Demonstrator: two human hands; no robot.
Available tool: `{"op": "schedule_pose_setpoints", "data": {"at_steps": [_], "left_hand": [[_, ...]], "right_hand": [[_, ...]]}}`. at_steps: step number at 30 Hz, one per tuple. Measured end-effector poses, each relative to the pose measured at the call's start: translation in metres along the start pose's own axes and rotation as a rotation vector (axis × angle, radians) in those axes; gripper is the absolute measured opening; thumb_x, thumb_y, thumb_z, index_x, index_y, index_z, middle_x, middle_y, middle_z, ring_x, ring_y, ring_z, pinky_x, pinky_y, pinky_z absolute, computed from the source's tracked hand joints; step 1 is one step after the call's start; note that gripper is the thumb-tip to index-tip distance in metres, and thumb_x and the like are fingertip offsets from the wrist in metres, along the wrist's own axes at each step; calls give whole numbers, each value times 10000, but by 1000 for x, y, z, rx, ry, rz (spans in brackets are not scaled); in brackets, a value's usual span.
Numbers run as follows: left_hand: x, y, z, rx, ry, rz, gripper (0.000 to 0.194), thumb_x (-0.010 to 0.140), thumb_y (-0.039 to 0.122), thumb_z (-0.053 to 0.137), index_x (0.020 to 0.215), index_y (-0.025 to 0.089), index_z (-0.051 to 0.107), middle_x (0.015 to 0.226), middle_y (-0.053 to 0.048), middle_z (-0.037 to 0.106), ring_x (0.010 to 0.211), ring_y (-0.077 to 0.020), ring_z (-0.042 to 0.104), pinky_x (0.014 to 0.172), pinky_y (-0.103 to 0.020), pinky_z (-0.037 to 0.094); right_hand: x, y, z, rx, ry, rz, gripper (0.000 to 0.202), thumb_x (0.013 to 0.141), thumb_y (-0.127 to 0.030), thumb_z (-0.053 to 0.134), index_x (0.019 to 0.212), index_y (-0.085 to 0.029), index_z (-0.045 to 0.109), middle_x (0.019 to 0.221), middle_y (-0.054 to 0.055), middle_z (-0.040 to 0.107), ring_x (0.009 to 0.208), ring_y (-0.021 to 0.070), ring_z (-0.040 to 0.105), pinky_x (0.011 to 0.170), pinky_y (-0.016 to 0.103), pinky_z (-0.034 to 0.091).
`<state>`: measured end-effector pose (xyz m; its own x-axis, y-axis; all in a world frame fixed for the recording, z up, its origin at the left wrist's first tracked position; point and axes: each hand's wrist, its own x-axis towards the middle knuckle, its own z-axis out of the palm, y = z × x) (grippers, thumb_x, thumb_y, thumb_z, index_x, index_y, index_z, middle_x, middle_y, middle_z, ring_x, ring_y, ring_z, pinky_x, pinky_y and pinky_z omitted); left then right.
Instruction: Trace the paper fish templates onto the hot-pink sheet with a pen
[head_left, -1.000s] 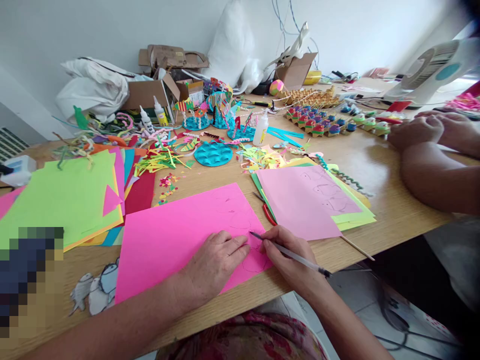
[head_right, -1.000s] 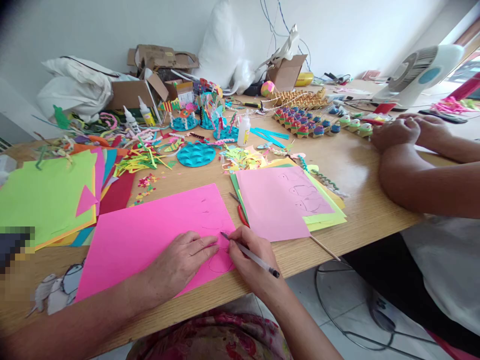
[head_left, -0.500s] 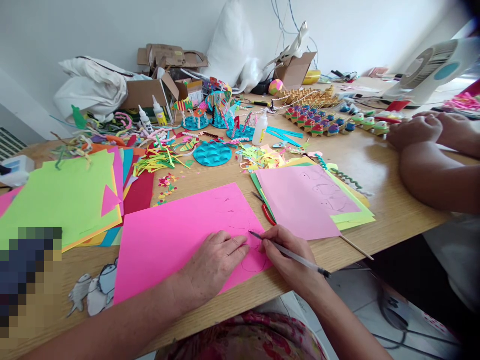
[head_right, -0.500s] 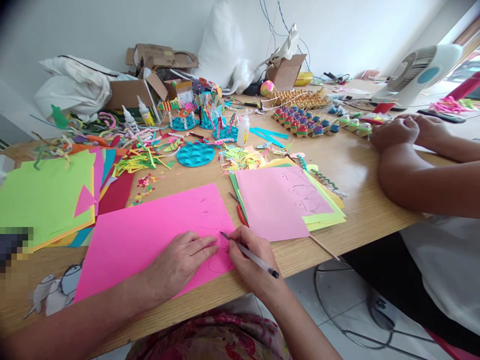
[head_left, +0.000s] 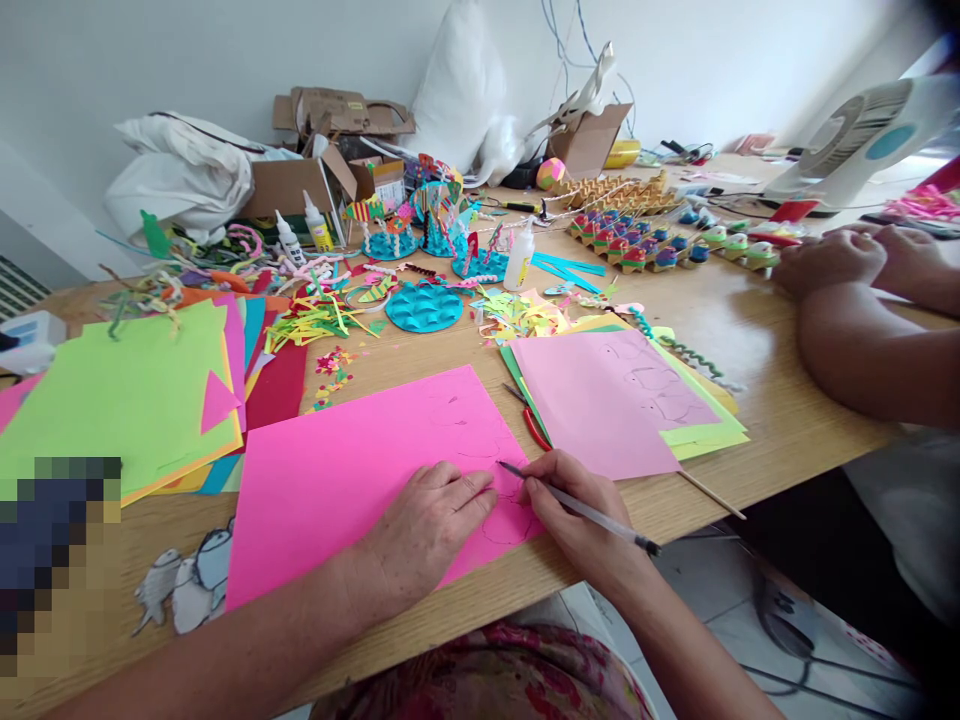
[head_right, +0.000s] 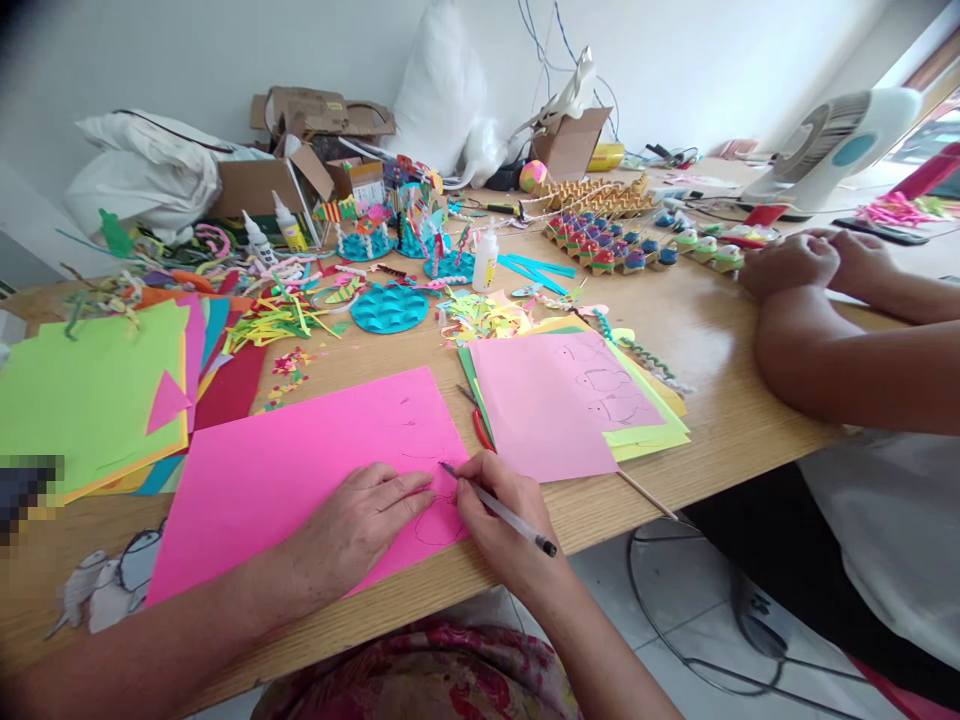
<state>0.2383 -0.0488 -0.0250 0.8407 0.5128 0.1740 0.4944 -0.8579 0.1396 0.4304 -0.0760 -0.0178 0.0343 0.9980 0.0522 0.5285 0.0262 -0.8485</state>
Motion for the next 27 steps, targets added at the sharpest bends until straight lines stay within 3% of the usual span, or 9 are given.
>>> {"op": "schedule_pose_setpoints", "data": {"at_steps": [27], "left_hand": [[0,0,0,-10,-8,-6,315,900,175,434,1214,172,445,1261,-34,482,940,-184,441,807,-331,405]], "right_hand": [[-1,0,0,-26,5,2,98,778,-235,451,732,-196,529,586,-13,593,510,121,514,484,227,373]]}}
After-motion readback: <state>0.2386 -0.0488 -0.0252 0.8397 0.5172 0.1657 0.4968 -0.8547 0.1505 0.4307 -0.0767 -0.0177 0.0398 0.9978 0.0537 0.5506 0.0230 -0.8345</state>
